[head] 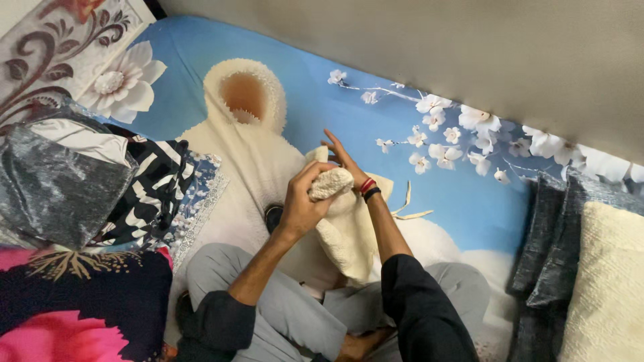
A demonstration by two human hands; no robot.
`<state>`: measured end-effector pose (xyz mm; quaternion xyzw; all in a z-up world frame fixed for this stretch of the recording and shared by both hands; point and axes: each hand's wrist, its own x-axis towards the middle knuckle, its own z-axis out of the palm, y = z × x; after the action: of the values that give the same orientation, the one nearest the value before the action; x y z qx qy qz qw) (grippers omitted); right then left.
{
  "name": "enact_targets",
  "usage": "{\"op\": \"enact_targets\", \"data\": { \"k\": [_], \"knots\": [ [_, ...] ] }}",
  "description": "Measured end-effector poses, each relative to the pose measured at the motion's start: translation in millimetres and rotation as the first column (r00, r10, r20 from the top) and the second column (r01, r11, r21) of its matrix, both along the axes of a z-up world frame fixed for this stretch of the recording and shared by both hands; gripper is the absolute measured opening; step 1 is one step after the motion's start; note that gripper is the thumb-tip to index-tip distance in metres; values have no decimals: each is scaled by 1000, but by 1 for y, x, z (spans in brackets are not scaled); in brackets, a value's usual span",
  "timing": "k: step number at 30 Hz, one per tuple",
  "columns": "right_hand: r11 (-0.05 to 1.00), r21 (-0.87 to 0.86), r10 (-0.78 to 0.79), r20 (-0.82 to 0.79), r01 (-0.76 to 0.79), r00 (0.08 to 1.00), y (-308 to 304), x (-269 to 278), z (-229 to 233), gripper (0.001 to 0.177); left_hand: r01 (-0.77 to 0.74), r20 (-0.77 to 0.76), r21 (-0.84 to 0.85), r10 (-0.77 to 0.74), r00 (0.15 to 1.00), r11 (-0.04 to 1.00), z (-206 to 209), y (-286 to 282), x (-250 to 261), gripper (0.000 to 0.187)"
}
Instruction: The person inserts pillows into drawstring pillowcases, folds the pillowcases over the pillows, and ties the drawstrings to secure them. The person handles two pillows and two pillowcases, completing the task for each item sequentially.
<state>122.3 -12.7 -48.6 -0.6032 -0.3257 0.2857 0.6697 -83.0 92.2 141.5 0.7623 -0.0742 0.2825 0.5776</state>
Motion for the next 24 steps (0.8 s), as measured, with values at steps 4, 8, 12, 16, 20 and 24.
{"op": "enact_targets", "data": {
  "k": [4,8,12,16,20,24],
  "knots": [
    [997,-66,61,189,-50,980,-20,-23,20,51,-31,59,27,29,998,999,20,19,0,20],
    [932,-149,-253,389,331,886,-59,-44,49,19,-65,56,-26,66,996,998,31,39,-6,18],
    [681,69,-649,517,729,558,-118,-81,127,14,-189,111,23,185,976,982,47,73,-23,13],
    [551,332,-761,577,766,297,-152,-119,194,11,-195,240,123,161,957,973,68,90,-39,11],
    [379,340,-855,484,861,185,-160,-89,199,14,-281,272,214,220,937,935,76,106,-10,16],
    [562,326,-825,289,760,485,-145,56,162,27,-618,182,406,603,777,674,51,134,121,38]
  ]
}}
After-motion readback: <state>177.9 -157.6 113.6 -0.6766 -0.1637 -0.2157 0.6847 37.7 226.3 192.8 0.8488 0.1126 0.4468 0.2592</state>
